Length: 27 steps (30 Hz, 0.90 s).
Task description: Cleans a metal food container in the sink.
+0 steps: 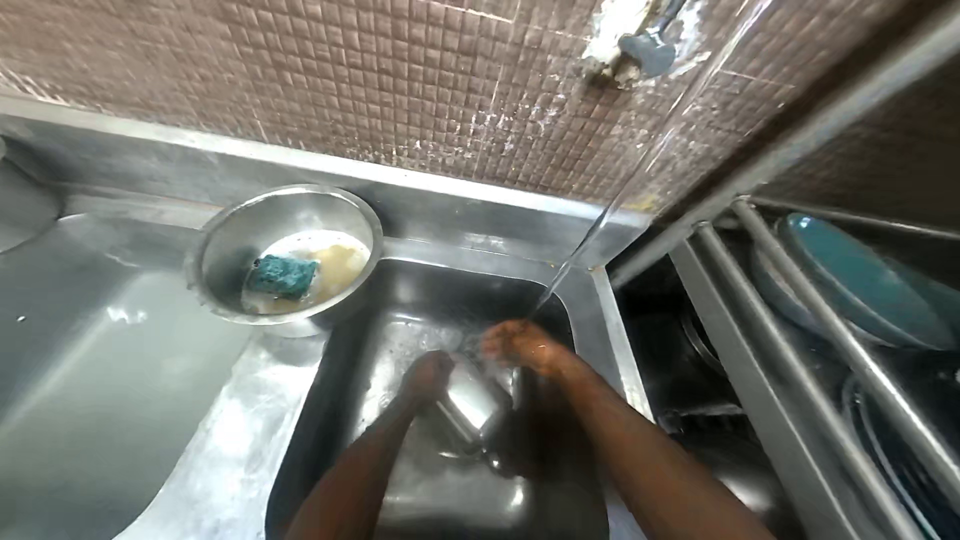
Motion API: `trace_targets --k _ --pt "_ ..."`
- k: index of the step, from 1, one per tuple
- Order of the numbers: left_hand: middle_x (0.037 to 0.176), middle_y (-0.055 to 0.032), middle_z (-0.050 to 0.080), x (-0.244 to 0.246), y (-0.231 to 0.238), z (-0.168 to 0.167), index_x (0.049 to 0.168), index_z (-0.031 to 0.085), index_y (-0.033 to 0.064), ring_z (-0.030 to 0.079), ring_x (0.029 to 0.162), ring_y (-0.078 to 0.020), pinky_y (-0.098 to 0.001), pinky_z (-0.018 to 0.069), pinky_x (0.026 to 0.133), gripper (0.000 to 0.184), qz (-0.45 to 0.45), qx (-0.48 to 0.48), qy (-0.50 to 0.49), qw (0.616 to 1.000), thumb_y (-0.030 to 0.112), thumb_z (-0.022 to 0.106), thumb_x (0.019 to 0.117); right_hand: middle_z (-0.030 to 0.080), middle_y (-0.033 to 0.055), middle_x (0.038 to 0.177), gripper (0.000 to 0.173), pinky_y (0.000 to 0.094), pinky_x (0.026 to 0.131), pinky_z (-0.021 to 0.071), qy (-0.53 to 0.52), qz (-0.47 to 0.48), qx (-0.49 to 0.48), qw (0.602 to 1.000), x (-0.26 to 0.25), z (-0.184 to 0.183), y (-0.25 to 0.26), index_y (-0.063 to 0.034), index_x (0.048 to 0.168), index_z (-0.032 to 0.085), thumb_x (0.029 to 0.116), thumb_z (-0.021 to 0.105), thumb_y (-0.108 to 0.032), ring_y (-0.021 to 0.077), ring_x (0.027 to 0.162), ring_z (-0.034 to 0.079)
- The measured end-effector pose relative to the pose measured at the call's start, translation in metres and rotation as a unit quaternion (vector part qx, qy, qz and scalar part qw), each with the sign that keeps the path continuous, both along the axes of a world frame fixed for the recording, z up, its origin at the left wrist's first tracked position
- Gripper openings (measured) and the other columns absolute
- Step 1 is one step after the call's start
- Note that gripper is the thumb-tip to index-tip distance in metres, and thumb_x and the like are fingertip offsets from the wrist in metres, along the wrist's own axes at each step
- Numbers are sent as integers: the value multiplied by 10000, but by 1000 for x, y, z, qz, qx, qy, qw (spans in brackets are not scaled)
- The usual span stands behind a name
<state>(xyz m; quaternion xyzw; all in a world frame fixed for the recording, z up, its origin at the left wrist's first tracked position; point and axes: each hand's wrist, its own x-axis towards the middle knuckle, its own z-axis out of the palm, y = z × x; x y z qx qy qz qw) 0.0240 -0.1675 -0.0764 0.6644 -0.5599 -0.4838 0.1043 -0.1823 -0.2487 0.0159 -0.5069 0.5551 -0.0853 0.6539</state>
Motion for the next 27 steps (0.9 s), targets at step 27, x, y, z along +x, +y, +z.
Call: trace_targets --k 27 --pt "1436 -201 544 -74 12 28 1419 572 151 618 1168 -462 -664 503 942 388 -235 -65 -109 964 180 537 1033 711 127 1092 218 338 795 576 -6 -107 -49 993 3 31 -7 -1 1250 584 1042 535 -43 191 912 701"
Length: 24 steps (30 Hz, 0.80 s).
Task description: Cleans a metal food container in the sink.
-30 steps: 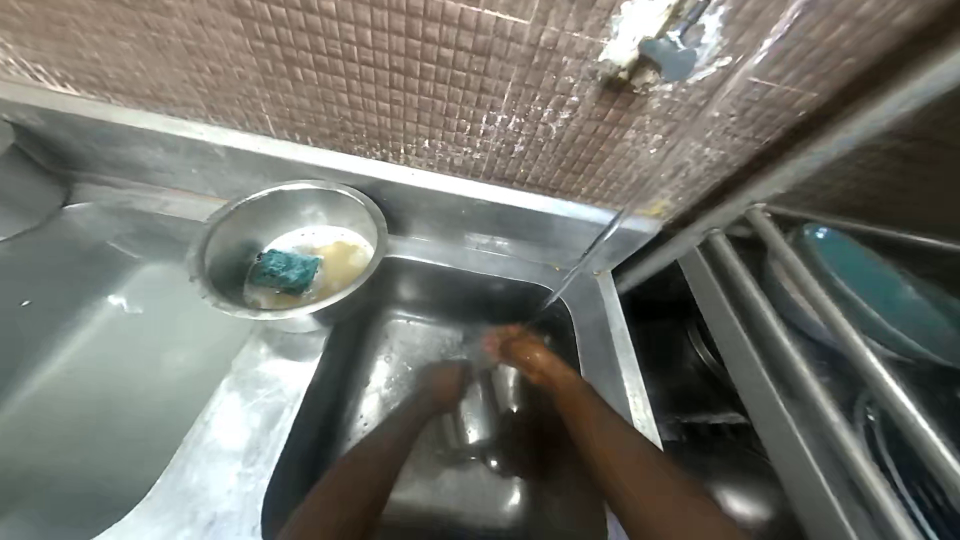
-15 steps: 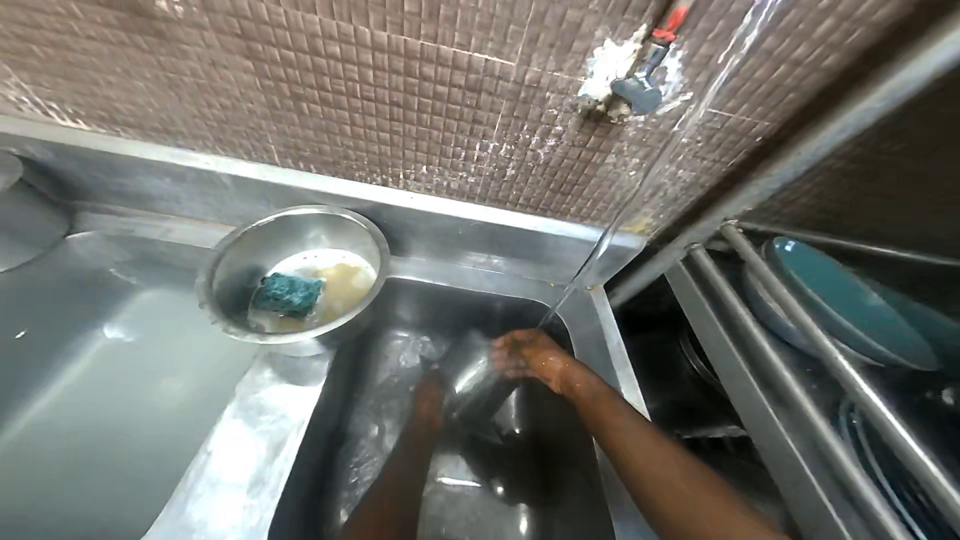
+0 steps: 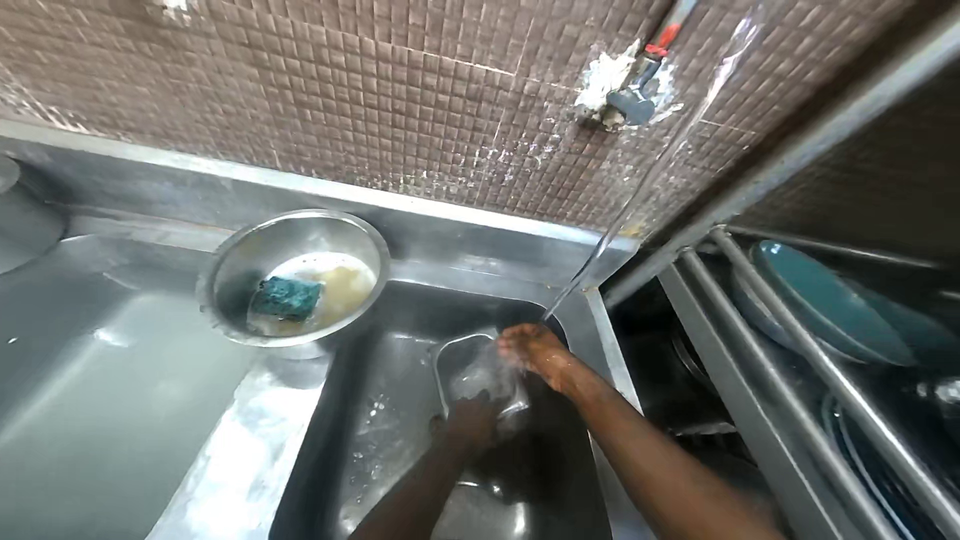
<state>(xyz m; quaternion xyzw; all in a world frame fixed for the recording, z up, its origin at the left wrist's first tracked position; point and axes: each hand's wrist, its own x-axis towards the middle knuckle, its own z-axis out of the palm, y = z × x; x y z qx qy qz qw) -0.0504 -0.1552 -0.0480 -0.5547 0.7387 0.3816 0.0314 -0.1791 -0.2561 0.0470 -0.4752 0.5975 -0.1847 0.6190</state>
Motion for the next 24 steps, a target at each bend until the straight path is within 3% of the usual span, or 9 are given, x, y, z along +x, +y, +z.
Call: trace_targets --k 6,8,12,15,17,19,21,22,24 --pt "1395 -147 616 22 19 -25 1429 566 150 663 1099 -446 -668 514 892 421 -161 -74 -29 984 43 435 1043 687 154 1167 266 380 877 575 -71 12 46 996 5 -19 0 21 1304 556 1065 451 -30 226 996 698" --pt "1316 -186 656 28 18 -26 1433 559 135 661 1107 -456 -664 503 924 404 -148 -81 -32 985 77 419 1058 706 132 1193 293 381 885 589 -70 88 90 990 5 -24 9 7 1319 567 1062 431 -29 219 1013 716" --pt "1309 -221 654 35 -2 -14 1454 552 131 622 1189 -464 -669 455 1007 407 -84 -49 -25 995 111 423 1068 714 128 1136 254 368 852 586 -79 40 93 992 -3 -40 16 -1 1290 561 1076 445 -74 211 977 715" --pt "1376 -185 630 47 -4 -10 1472 548 165 604 1238 -441 -671 441 1029 440 -47 3 -32 998 123 497 1036 710 117 1090 253 365 795 566 117 71 33 990 -17 -66 26 -18 1275 602 1064 530 -138 195 912 689" --pt "1325 -171 660 63 6 -17 1449 561 193 632 1200 -421 -652 472 997 397 -24 20 -57 998 223 504 1057 678 200 1207 366 539 938 535 321 226 -10 920 -32 -108 40 -31 1313 610 988 625 -199 334 1094 667" --pt "1328 -200 648 77 28 -14 1472 543 196 617 1211 -445 -662 467 995 417 -16 60 -88 994 191 463 1063 565 266 1397 655 691 1003 456 404 384 -1 830 -42 -159 76 -108 1496 466 918 694 -317 471 1274 556" --pt "1322 -219 645 85 56 -17 1465 544 169 616 1203 -461 -673 464 990 418 -19 94 -110 989 147 463 1056 355 299 1576 849 769 1043 364 425 428 8 798 -45 -200 116 -179 1613 304 896 740 -306 567 1391 384" --pt "1308 -213 654 86 70 -21 1448 556 161 627 1187 -456 -666 475 978 408 -19 104 -117 987 135 473 1050 363 277 1585 780 757 1065 350 432 409 -4 803 -45 -215 125 -182 1592 355 905 722 -237 552 1412 368" --pt "1283 -207 665 90 92 -28 1420 574 140 638 1169 -445 -649 490 964 405 -16 130 -125 983 90 494 1027 528 216 1475 568 621 1087 431 420 334 -15 843 -41 -223 115 -130 1504 490 958 630 -202 422 1347 516"
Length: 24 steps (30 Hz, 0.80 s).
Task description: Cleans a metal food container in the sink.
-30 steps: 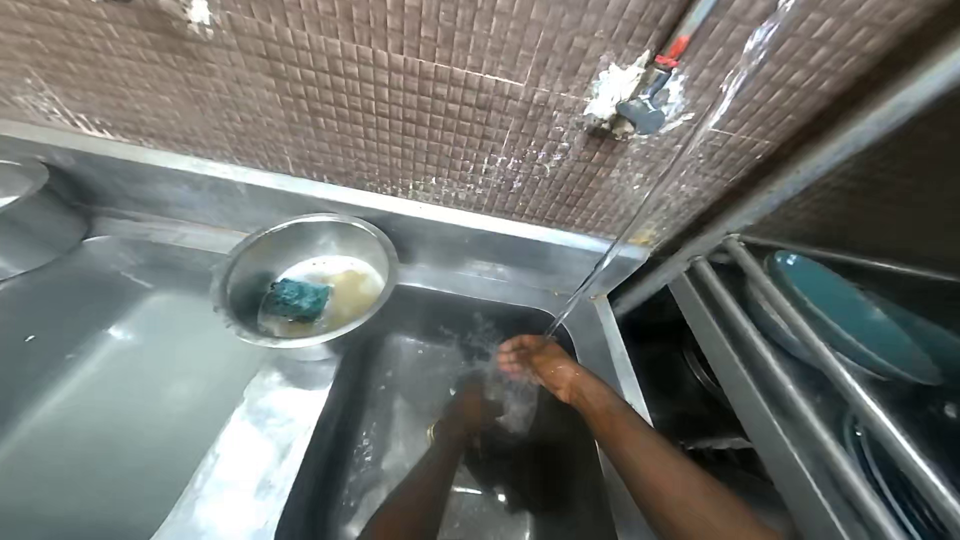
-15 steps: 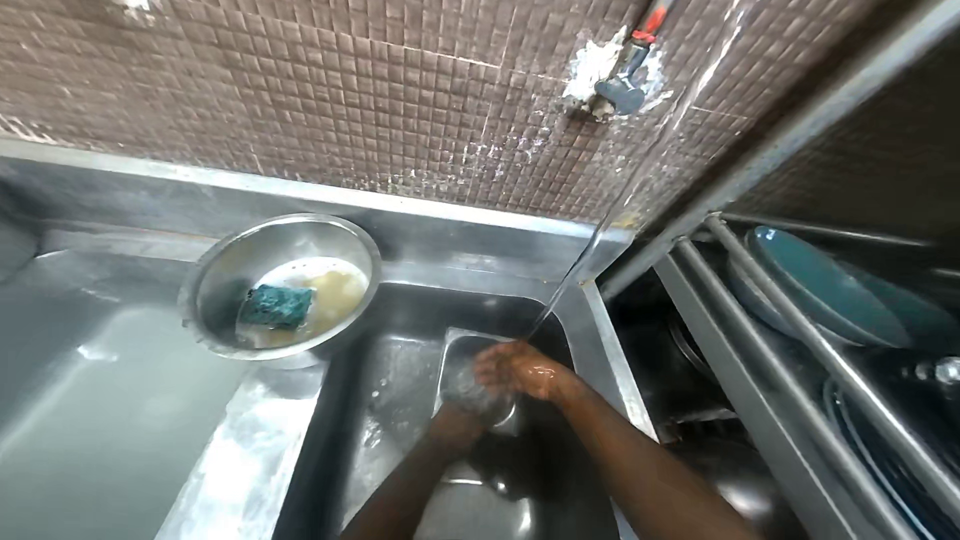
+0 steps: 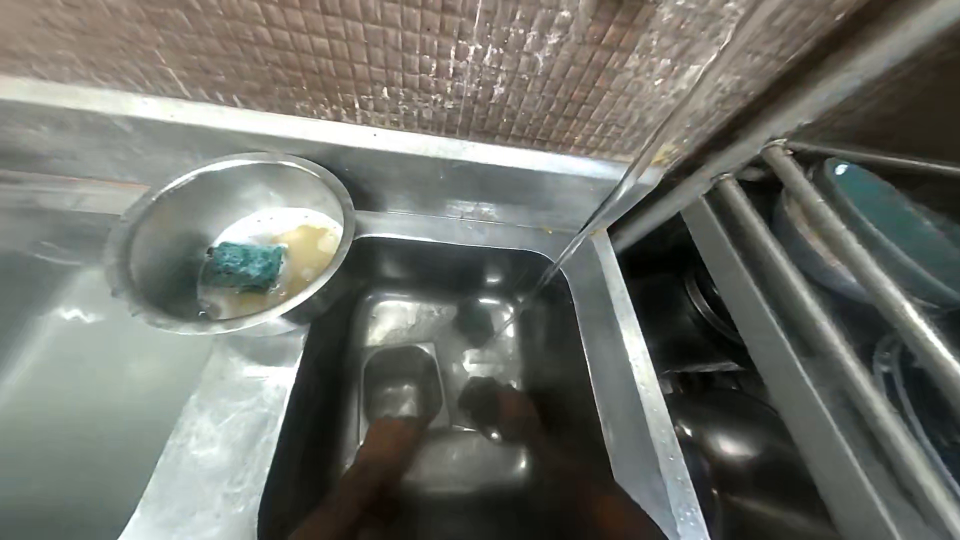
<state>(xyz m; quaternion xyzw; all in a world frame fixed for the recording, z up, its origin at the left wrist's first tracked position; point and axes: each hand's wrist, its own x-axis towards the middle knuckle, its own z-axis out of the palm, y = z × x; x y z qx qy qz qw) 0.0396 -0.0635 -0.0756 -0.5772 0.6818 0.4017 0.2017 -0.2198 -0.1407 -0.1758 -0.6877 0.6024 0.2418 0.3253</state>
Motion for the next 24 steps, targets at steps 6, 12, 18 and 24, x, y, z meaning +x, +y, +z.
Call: trace_targets --k 6,12,18,24 --pt "1321 -261 621 -14 31 12 1338 613 46 592 1217 -487 -680 483 963 365 -65 114 -19 991 202 603 1008 682 211 1213 503 517 1007 506 -248 -346 -32 904 49 42 -98 2 1248 665 1036 570 -444 322 1143 650" --pt "1196 -227 655 -36 -56 11 1380 507 -48 677 1013 -322 -487 567 866 665 476 138 370 786 520 297 1106 663 138 1181 613 413 839 585 -371 -296 74 877 71 112 -123 -43 1388 514 820 729 35 215 992 669" --pt "801 -113 612 -108 -168 7 1021 585 19 606 673 -210 -386 540 605 224 694 185 613 328 222 494 1049 589 210 1385 611 544 1063 472 -152 -84 -66 983 75 158 -98 -85 1512 464 967 656 -283 346 1260 589" --pt "1117 -266 634 -128 -183 -38 1254 579 -109 629 939 -333 -484 538 845 312 800 42 428 418 76 608 1005 591 224 1377 520 553 1068 468 -148 -58 -72 985 43 231 -53 -32 1462 498 970 605 -160 353 1257 595"
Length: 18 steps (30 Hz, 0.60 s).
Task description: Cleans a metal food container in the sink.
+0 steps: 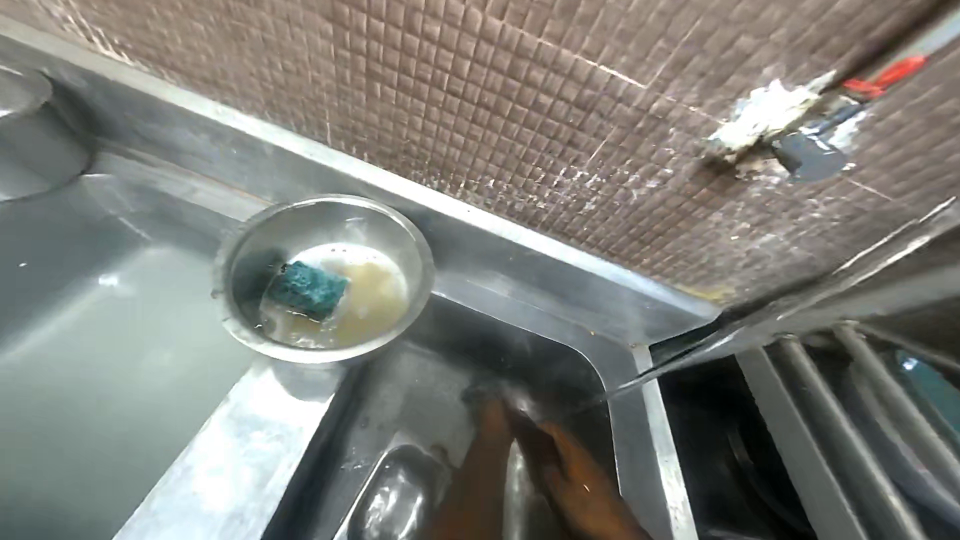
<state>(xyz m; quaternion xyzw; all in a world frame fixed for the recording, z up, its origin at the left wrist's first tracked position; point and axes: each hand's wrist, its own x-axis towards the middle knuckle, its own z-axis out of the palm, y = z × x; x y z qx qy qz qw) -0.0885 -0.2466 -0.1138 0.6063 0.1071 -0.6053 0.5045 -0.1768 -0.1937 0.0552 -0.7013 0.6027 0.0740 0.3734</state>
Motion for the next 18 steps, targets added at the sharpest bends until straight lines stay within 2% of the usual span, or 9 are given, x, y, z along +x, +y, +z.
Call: trace_targets --k 2,3,5,6,8,11,13,15,18 --pt "1260 -318 574 1 -1 -5 1485 374 -76 633 1004 -380 -513 544 877 506 63 7 -46 997 68 557 1035 587 221 1401 491 540 1092 458 -57 -24 -96 993 0 -2 15 -24 1466 519 983 548 -102 351 1289 580" --pt "1199 -289 578 -1 2 -6 1504 339 -53 640 905 -330 -461 560 795 471 71 1 -58 996 91 473 1076 580 231 1408 469 533 1103 452 -99 -51 -145 983 2 -16 21 -5 1453 528 989 521 -74 355 1303 569" --pt "1287 -284 596 6 16 9 1452 423 -91 643 1067 -296 -423 528 945 425 9 -56 -25 998 153 269 1139 528 290 1427 391 567 1120 419 -137 -110 -213 961 18 -61 23 22 1377 579 1013 506 -103 420 1338 513" --pt "1217 -263 609 0 26 12 1369 470 -107 629 1027 -255 -379 532 901 509 14 -122 2 992 237 170 1145 500 326 1421 365 610 1104 407 -113 -137 -231 957 27 -84 18 13 1318 627 1024 521 -174 473 1330 487" --pt "1192 -265 620 -13 50 6 1322 504 -122 642 1016 -259 -395 566 843 541 4 -196 19 980 297 214 1139 576 324 1351 418 643 1092 395 -30 -175 -220 959 32 -121 -8 1 1252 687 1044 516 -319 491 1295 516" --pt "1243 -234 605 0 54 52 1325 561 -51 610 1068 -316 -488 520 896 421 -84 -13 33 996 267 369 1127 629 271 1322 455 582 1087 431 39 -194 -61 978 32 -129 -45 20 1286 661 1080 484 -345 412 1271 580" --pt "1423 -255 538 38 50 98 1446 464 -77 549 1275 -308 -420 437 1086 422 -150 -7 1 989 178 346 1132 701 233 1146 397 567 981 496 6 -157 -53 986 51 -123 -38 9 1169 710 1056 525 -324 369 1106 662" --pt "1294 -206 581 46 55 117 1419 462 -61 588 1117 -221 -324 489 983 377 -120 -32 21 992 143 344 1125 719 201 1071 375 556 944 519 3 -125 -57 991 55 -126 -47 -17 1102 733 1044 531 -328 343 1044 684" --pt "950 -200 616 35 59 91 1158 601 -72 608 775 -237 -359 518 653 349 -74 -74 7 994 241 460 1095 708 249 1099 380 577 967 500 3 -177 -34 984 48 -140 -62 23 1113 725 1038 571 -316 386 1074 671"
